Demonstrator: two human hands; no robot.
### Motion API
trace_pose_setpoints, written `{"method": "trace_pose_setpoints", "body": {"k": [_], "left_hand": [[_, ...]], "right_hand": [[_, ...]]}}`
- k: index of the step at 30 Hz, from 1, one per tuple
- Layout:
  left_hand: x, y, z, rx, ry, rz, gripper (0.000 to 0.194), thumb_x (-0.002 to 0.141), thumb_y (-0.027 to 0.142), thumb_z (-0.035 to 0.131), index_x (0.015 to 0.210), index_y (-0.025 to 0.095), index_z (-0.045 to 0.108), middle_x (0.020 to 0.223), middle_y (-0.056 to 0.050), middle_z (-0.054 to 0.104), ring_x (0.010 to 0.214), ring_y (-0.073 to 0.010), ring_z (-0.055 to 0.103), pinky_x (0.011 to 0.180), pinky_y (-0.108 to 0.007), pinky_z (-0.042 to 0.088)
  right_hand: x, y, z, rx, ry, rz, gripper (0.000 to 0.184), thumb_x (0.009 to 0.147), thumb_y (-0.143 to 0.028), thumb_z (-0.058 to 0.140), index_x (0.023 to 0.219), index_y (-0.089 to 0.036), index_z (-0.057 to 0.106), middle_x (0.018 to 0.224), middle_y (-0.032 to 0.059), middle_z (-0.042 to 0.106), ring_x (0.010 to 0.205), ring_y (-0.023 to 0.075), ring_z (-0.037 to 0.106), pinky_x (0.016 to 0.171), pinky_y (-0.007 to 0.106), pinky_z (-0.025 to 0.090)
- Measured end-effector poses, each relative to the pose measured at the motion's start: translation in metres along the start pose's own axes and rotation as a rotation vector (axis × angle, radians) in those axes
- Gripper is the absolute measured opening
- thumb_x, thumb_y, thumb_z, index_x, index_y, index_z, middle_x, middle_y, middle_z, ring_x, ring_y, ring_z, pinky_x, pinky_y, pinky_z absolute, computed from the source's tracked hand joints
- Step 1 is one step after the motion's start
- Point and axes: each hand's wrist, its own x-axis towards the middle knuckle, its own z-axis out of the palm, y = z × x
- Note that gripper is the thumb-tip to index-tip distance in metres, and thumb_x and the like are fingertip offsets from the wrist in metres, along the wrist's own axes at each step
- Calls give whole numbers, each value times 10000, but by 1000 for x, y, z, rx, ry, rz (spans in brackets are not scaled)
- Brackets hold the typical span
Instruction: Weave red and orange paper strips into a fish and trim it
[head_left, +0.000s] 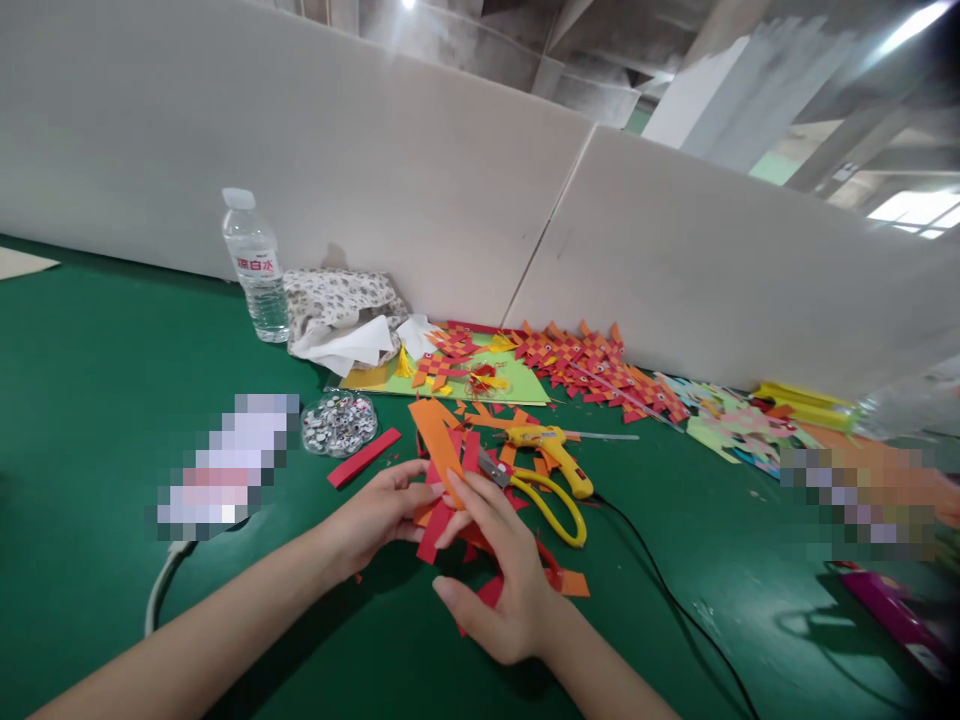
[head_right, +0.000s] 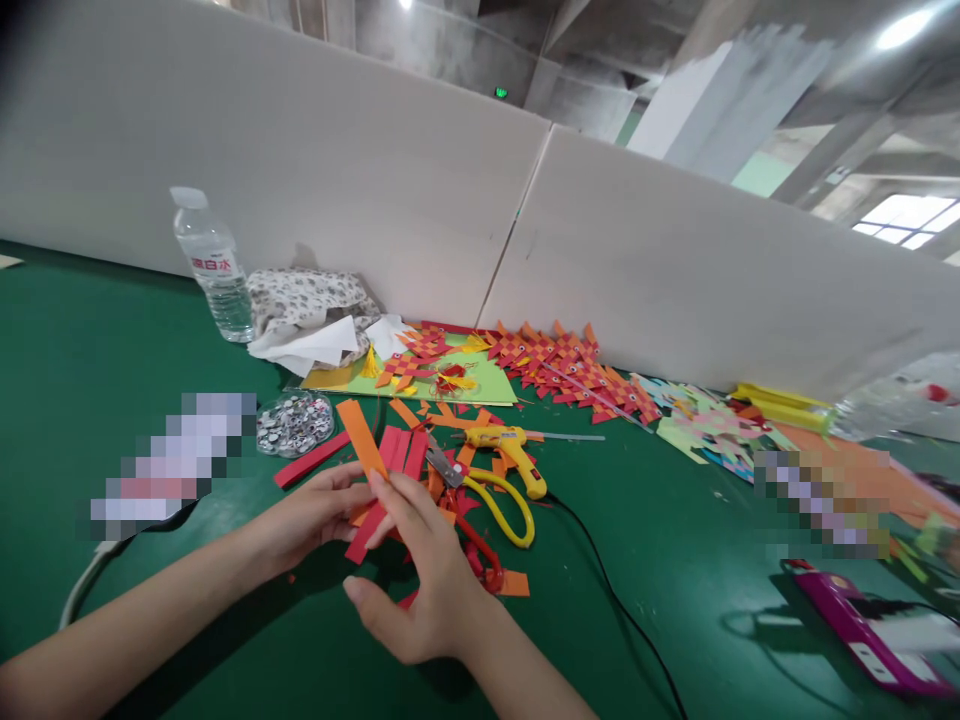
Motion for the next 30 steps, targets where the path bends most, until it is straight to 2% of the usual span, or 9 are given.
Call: {"method": "trace_pose_setpoints", "body": {"k": [2,4,8,11,14,16,19,23,30], "left_hand": [[1,0,-2,-3,15,-5,351,678,305,722,969,170,580,728,9,674,576,-91,614,516,-176,463],[2,0,-3,-15,55,-14,359,667,276,731,971,182,565,722,16,677,588,-92,619,519,-172,466],[2,3,-4,-8,69,-23,378,651,222,744,978,185,558,735,18,683,615,-101,630,574,-201,500],[1,5,-4,9,42,-18,418,631,187,753,997,167,552,829,-25,704,676,-118,646,604,-212,508],[0,7,-4,18,31,-20,459,622,193,759,1027,160,546,893,-53,709,720,-140,656,629,-239,519],[0,7,-3,33,25,-21,450,618,209,763,1016,153,561,897,-59,709,717,-143,654,613,-237,517],[1,7,-4,60,30,-22,440,610,217,770,1002,154,581,892,-51,705,686,-125,642,560,-210,500],[2,4,-6,69,-19,-8,401,628,236,763,992,177,607,898,-31,700,695,-118,638,544,-194,489],[-2,4,-3,101,46,17,311,625,270,758,905,196,645,816,10,679,666,-106,609,510,-178,449]], "right_hand": [[0,1,2,-5,42,20,627,812,-225,528,1395,-163,307,1159,110,600,1237,262,435,1041,449,370],[0,4,6,-13,177,66,551,818,-166,532,1350,-201,393,1236,116,545,1201,257,470,988,433,432],[3,19,8,61,526,256,391,830,-154,572,1210,-239,536,1136,93,583,959,209,607,842,394,527],[8,29,-2,83,669,391,265,820,-219,615,1085,-226,617,1069,77,610,951,207,602,792,361,534],[11,36,-14,32,683,418,117,824,-269,612,900,-210,678,931,57,641,899,202,606,763,339,519],[12,38,-19,10,687,417,119,819,-298,615,840,-204,684,885,53,647,861,199,612,747,332,511],[14,38,-20,20,712,500,225,816,-350,607,981,-206,662,1001,74,653,925,214,613,768,335,506],[17,37,-17,151,710,617,491,790,-381,630,1229,-200,504,1038,95,658,912,219,636,737,330,523],[17,45,-19,248,694,659,240,770,-396,637,874,-181,653,997,76,668,956,223,617,851,374,491]]}}
